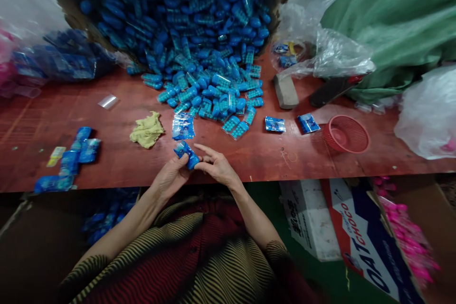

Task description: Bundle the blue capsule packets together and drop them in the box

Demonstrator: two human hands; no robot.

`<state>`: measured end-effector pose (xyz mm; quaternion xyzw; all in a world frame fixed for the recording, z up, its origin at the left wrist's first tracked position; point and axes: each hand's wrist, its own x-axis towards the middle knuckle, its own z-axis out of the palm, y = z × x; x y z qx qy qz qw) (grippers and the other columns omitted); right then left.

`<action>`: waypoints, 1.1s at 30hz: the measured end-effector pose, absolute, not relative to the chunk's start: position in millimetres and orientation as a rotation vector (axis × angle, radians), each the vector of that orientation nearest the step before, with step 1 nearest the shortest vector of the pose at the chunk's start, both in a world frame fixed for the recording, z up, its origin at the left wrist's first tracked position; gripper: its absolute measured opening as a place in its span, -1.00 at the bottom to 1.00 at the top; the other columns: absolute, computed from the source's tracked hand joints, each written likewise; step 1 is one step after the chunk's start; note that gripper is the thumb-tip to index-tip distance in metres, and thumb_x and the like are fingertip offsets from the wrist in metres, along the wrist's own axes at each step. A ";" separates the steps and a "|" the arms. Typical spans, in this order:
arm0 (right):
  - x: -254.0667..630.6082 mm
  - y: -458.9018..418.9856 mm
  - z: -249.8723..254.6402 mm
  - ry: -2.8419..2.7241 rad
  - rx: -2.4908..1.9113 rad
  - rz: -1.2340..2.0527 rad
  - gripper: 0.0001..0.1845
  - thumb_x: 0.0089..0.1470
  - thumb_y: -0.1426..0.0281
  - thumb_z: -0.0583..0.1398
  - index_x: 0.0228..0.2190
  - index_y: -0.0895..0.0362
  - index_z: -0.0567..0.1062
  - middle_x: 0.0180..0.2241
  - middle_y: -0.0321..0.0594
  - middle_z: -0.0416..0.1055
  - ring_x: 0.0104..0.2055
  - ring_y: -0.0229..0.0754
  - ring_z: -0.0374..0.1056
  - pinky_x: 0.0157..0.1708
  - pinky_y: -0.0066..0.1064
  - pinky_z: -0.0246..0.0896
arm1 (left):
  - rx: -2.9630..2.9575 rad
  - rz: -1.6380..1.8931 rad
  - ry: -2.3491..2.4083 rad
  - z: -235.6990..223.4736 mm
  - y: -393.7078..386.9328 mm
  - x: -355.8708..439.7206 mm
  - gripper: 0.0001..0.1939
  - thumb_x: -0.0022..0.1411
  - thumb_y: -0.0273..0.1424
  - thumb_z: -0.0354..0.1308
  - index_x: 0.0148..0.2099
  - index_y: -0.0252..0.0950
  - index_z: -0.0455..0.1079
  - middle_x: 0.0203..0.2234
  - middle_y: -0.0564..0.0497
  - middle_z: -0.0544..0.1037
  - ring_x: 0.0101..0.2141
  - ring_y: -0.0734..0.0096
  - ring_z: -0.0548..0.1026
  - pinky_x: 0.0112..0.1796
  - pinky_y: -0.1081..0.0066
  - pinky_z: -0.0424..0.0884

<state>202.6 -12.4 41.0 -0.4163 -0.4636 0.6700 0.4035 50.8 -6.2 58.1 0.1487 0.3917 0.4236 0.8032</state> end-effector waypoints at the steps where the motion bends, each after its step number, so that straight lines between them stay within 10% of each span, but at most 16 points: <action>1: 202.5 -12.3 40.2 -1.146 -1.049 1.709 -0.30 -0.11 0.39 0.28 0.11 0.10 0.29 -0.53 -0.44 0.31 -0.57 -0.44 0.07 -0.54 -0.55 0.05 | 0.317 0.904 0.833 57.3 -7.3 51.3 -0.79 -0.05 -0.36 0.35 -0.40 -0.39 0.46 -0.53 -0.01 0.55 -0.40 0.39 0.52 -0.21 0.40 0.44; 33: 196.3 -18.1 27.5 -1.216 -1.188 1.427 -0.53 -0.03 0.31 0.22 -0.03 0.12 0.43 -0.61 -0.44 0.28 -0.60 -0.39 0.16 -0.50 -0.49 0.16 | 0.273 0.977 0.770 55.9 -15.6 63.8 -0.81 0.03 -0.37 0.29 -0.33 -0.40 0.48 -0.40 -0.03 0.58 -0.37 0.46 0.49 -0.24 0.45 0.40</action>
